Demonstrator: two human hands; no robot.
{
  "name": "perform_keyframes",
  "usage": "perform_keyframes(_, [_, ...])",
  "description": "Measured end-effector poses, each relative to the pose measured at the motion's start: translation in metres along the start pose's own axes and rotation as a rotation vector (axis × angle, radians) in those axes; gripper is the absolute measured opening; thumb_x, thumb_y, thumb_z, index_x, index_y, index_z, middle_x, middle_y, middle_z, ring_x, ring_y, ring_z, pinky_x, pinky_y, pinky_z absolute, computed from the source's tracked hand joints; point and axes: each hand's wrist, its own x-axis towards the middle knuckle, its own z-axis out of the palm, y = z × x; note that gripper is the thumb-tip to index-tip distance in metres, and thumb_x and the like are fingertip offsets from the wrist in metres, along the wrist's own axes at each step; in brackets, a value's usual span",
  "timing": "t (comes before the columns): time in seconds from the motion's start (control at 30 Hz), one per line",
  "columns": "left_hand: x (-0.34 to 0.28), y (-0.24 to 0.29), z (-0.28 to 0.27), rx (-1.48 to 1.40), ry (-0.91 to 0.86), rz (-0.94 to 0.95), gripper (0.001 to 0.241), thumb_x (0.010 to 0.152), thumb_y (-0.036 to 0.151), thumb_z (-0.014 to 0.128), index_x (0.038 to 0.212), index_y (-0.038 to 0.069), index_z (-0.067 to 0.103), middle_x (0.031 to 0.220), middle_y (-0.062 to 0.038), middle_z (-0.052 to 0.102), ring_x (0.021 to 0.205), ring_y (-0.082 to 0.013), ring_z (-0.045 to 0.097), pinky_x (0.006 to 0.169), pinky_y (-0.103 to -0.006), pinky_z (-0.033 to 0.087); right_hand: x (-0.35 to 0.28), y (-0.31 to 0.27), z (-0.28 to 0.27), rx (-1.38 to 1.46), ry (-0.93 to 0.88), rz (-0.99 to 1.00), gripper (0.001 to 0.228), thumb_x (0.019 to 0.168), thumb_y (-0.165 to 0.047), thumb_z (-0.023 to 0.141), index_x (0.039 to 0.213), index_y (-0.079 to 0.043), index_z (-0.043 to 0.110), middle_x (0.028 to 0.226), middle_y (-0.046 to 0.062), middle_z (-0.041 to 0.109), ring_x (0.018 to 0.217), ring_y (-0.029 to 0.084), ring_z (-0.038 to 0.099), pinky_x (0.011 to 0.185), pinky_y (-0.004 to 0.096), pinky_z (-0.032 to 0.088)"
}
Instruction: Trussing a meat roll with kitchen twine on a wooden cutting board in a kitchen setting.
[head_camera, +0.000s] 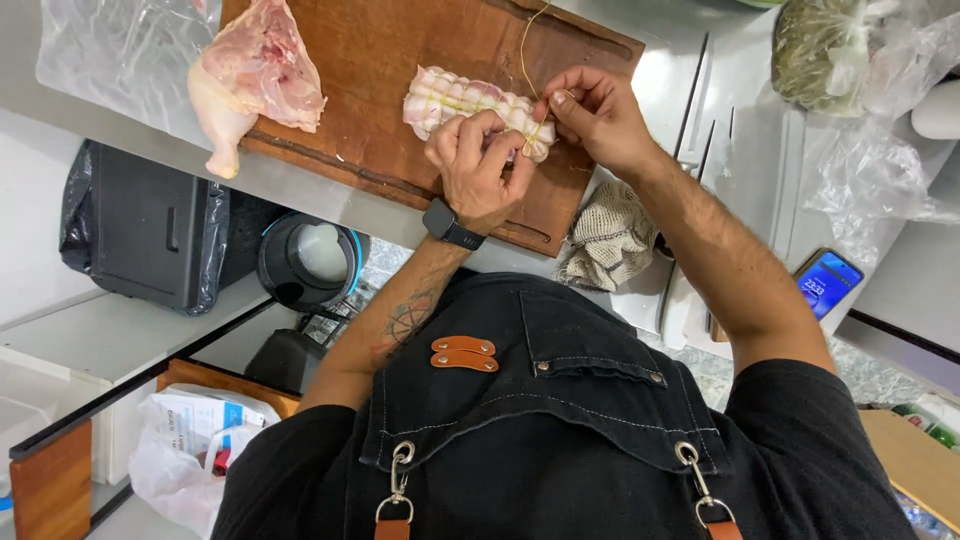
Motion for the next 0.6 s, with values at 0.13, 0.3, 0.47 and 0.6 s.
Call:
perform_keyframes(0.13, [0.009,0.006,-0.010,0.003,-0.022,-0.002,0.009,0.080,0.017,0.072,0.081,0.026,0.072,0.106,0.005,0.065,0.107,-0.0236,0.053,0.097,-0.0440,0.034,0.002,-0.003,-0.005,-0.075,-0.007,0.000,0.009,0.117,-0.008,0.062,0.121,-0.009,0.070,0.105,0.006,0.079,0.074,0.006,0.057,0.066,0.021,0.048])
perform_keyframes(0.3, [0.014,0.006,-0.018,0.024,-0.015,0.083,0.014,0.076,0.013,0.072,0.078,0.027,0.070,0.104,0.006,0.064,0.099,-0.0241,0.054,0.092,-0.0429,0.038,0.005,-0.015,-0.014,-0.133,-0.028,-0.021,0.014,0.113,-0.006,0.069,0.127,-0.005,0.070,0.112,0.010,0.080,0.104,0.015,0.079,0.092,0.028,0.068])
perform_keyframes(0.47, [0.007,0.001,-0.021,0.054,-0.074,0.047,0.014,0.083,0.015,0.077,0.083,0.029,0.074,0.111,0.006,0.064,0.109,-0.0254,0.053,0.096,-0.0443,0.036,0.007,-0.018,-0.026,-0.333,0.096,-0.126,0.016,0.113,-0.008,0.074,0.128,-0.004,0.072,0.111,0.005,0.077,0.098,0.008,0.072,0.086,0.020,0.060])
perform_keyframes(0.6, [0.005,-0.001,-0.021,0.018,-0.090,0.053,0.013,0.083,0.013,0.081,0.085,0.025,0.077,0.110,0.002,0.065,0.110,-0.0268,0.053,0.095,-0.0446,0.038,-0.005,-0.036,-0.027,-0.506,0.127,-0.063,0.021,0.110,-0.010,0.072,0.130,-0.005,0.072,0.120,0.010,0.077,0.108,0.019,0.074,0.099,0.031,0.062])
